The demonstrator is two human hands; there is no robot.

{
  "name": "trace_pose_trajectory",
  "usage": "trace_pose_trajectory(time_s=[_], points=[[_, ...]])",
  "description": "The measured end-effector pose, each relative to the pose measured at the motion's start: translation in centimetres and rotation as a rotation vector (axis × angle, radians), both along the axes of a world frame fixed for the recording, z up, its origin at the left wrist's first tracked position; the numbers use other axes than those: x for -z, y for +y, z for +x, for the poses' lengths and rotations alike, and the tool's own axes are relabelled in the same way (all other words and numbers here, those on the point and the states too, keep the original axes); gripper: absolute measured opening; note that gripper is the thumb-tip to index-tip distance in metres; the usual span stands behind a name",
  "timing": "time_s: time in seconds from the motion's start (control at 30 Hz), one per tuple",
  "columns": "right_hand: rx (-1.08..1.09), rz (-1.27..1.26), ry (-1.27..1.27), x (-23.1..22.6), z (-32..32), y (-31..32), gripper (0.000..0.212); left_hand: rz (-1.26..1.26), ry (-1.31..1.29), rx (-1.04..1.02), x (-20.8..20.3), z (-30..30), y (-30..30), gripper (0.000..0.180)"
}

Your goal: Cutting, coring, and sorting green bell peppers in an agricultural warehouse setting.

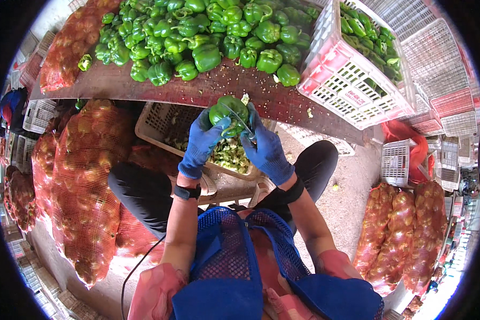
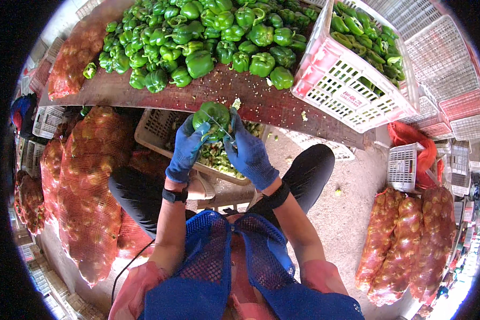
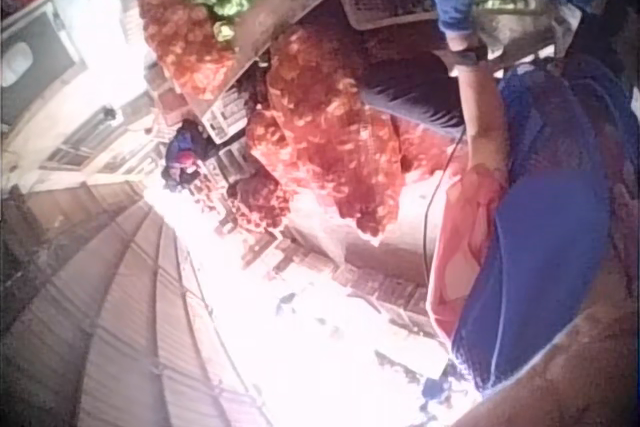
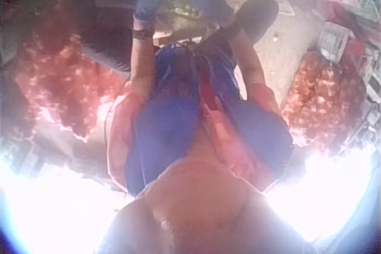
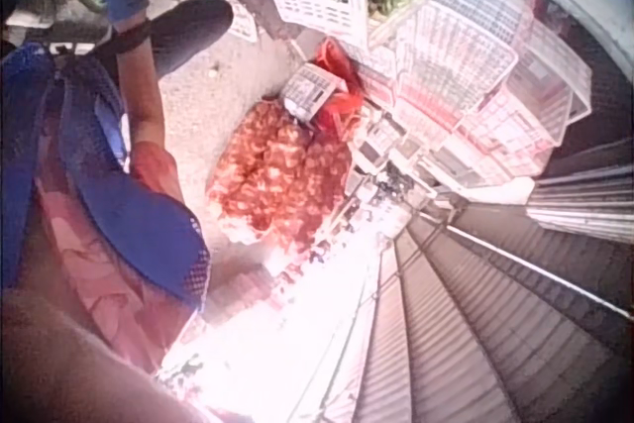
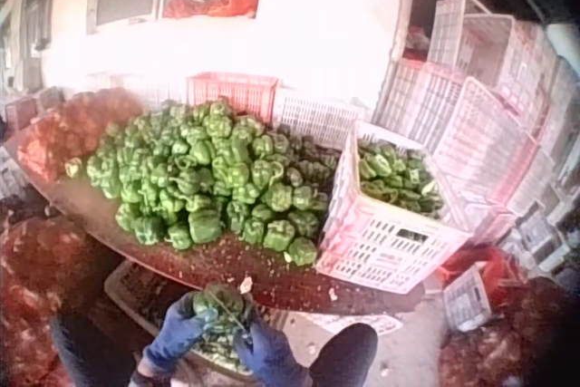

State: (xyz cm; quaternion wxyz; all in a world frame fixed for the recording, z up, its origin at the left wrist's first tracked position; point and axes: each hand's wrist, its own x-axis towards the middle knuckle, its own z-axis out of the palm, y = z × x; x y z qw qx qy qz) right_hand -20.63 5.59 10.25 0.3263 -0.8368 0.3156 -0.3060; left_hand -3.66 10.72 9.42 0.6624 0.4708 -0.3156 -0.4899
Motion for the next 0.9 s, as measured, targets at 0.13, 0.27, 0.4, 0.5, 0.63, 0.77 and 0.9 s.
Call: trace_pose_trajectory(time_s=[0.13, 0.27, 0.4, 0.5, 0.63, 0.77, 0.9], points=[[0.042, -0.116, 0.0, 0.4, 0.5, 0.3, 0.078, -0.038, -0.286, -0.132, -0.6, -0.5, 0.4, 0.042], [0.093, -0.052, 0.131, -0.5, 1.0, 0.9, 0.081, -0.108, -0.333, -0.188, -0.9, -0.9, 0.8, 0.05], [0.136, -0.036, 0.185, 1.2, 1.6, 0.8, 0.078, -0.114, -0.634, -0.223, -1.4, -0.4, 1.0, 0.059], [0.13, -0.035, 0.236, 1.5, 1.7, 0.6, 0.078, -0.123, -0.604, -0.208, -0.6, -0.1, 0.8, 0.059], [0.045, -0.088, 0.134, 0.7, 1.2, 0.5, 0.085, -0.084, -0.291, -0.14, -0.3, -0.4, 0.5, 0.053], [0.076, -0.088, 0.111, -0.1, 1.0, 0.9, 0.076, -0.015, -0.109, -0.158, 0.5, -1.0, 0.5, 0.05], [0.104, 0.015, 0.279, -0.2, 0.8, 1.1, 0.074, -0.165, -0.357, -0.243, -1.1, -1.8, 0.7, 0.046]])
